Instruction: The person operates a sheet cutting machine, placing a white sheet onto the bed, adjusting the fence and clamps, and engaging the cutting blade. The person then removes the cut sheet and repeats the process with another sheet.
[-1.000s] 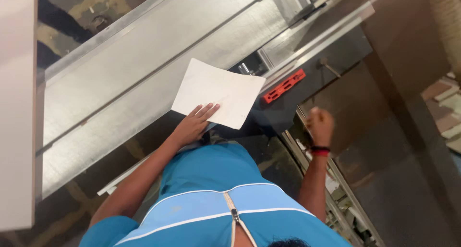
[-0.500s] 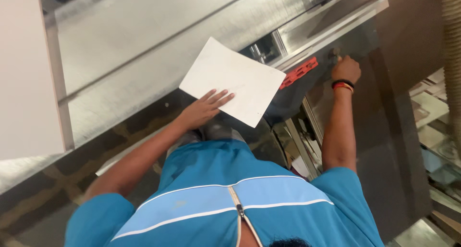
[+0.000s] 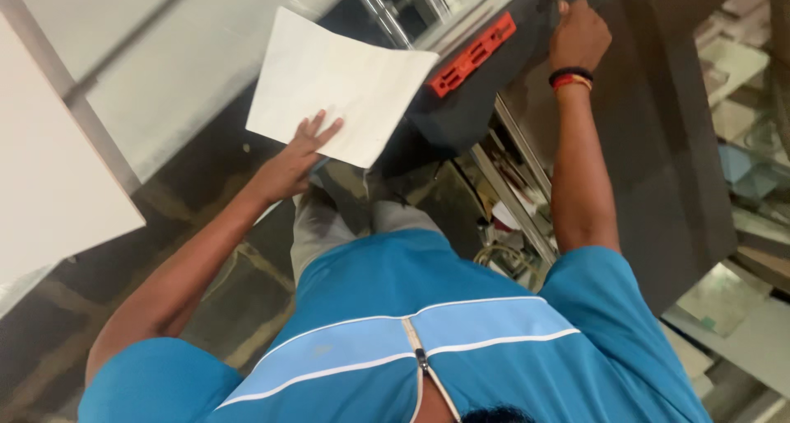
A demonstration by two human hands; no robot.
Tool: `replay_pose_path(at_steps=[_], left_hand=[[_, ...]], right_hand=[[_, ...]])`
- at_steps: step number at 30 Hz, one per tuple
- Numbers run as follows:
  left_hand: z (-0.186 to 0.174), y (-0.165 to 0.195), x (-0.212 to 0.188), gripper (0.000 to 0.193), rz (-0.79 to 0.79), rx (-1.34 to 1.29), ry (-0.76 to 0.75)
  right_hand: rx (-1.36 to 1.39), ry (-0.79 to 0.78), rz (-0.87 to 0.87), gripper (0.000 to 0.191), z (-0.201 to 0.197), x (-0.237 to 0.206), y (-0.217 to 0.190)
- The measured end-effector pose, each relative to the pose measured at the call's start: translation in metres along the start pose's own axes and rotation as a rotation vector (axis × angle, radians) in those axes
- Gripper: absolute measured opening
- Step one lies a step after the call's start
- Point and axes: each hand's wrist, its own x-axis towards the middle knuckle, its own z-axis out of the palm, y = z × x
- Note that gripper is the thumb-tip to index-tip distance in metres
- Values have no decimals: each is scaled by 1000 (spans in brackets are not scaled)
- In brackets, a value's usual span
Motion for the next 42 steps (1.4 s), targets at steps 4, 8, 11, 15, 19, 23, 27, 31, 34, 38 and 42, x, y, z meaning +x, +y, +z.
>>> replay_pose_path(at_steps=[4,8,11,15,19,23,27,31,34,38,42], left_hand=[[33,3,-7,82,11,-37,11],[58,28,-11,94,-40,-79,-81],[79,49,-11,103,-38,-44,-140],[128,82,-6,81,50,-132,-86],[159,124,-11,65,34,-244,-30],[178,172,1,76,-18,-311,-94],[190,198,10,68,-70,-315,-219],[204,201,12,53,68,-253,-96],[215,198,11,49,-53,-296,-188],[227,197,10,39,-48,-179,-45],[231,193,5,38,-88,-107,-55]], right_hand=[[-21,-30,7,32,-1,-23,27],[-33,-49,9,34,0,-54,58],[-20,-78,32,35,5,-78,89],[3,-107,40,37,16,-116,137],[-29,-218,105,38,20,-155,182],[-1,-274,145,38,24,-190,225],[-48,-290,240,41,28,-218,249],[-116,-342,267,43,38,-231,256],[-130,-340,279,43,45,-231,260],[-91,-403,336,47,49,-221,263],[-96,-476,314,52,43,-208,258]])
